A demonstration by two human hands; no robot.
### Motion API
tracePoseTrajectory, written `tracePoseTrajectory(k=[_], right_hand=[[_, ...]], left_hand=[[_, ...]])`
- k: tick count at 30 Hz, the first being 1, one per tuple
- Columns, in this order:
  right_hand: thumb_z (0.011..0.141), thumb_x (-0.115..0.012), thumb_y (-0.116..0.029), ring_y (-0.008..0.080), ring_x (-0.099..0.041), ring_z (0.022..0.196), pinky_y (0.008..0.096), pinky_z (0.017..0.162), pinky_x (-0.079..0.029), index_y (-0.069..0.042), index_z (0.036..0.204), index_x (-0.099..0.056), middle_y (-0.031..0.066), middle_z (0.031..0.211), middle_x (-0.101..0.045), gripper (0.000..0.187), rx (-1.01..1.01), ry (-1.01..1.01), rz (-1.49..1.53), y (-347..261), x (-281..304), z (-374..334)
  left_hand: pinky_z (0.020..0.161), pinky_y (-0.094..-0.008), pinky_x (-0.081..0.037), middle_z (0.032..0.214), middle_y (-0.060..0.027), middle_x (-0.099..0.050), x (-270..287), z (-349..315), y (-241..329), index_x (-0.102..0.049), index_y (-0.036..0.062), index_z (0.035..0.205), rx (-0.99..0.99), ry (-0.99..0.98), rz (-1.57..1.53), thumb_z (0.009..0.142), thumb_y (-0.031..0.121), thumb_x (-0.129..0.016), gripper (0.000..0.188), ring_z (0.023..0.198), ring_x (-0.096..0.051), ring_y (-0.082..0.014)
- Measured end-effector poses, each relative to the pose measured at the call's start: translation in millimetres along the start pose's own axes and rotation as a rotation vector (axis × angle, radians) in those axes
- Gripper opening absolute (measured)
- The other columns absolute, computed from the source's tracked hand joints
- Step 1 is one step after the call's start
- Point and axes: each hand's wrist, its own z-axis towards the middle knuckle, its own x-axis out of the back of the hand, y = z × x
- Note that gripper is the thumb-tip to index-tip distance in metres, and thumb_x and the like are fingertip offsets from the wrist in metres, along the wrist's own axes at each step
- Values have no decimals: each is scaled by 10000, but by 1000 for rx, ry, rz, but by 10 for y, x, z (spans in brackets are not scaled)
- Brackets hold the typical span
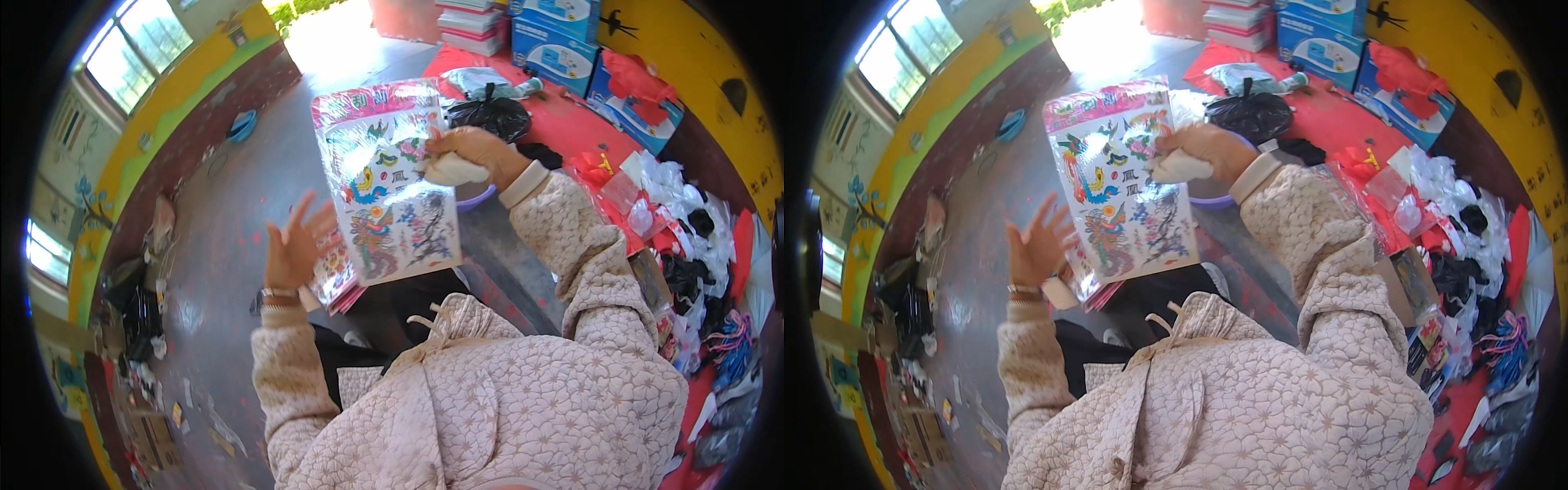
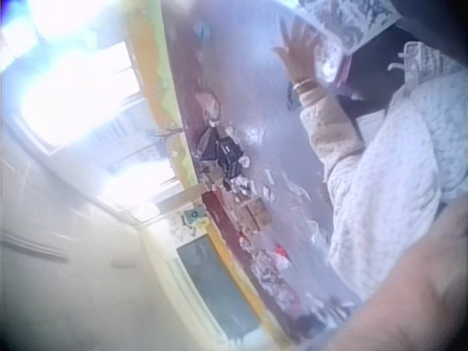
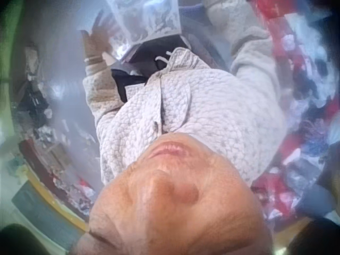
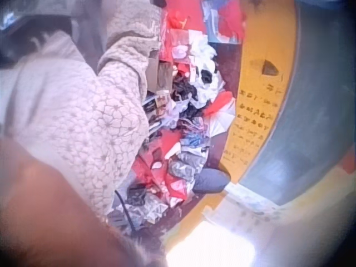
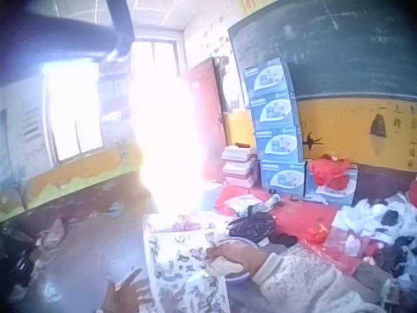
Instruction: The person sits on the floor and repeatedly picks up sheets of decorative stickers, wipes them with a cloth, and places them into a cardboard box. The person handles the sheets one at a time, turning them over and wiping both sides before stacking them.
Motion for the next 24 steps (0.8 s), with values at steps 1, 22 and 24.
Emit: tracePoseTrajectory(k=[1,22,24], right_hand=[[834,-560,-138,177,-596,635,273,593,-492,32,831,-601,102,762,-618,175,-3,-33,119,75,-25,-40],[890,-430,-176,180,-616,734,314,638,-522,-33,988,-515,97,891,-614,193,-185,121,853,2066,-119,-1128],[876,-434,-200,185,-623,677,293,518,-515,-62,957,-541,136,866,-627,193,-270,316,733,2013,213,-1363]], left_hand=[[931,-412,-370,1342,-166,-328,33,-94,-93,-200,77,1364,32,-22,5,749,658,-448,881,1158,-423,-287],[775,-344,-491,1018,-102,-586,-27,-906,-1232,-447,4,1140,387,567,-144,778,-26,-529,372,890,-595,-213],[761,-343,-495,1013,-101,-585,152,-996,-1174,-454,-16,1125,407,548,-68,775,-36,-527,359,871,-598,-207]])
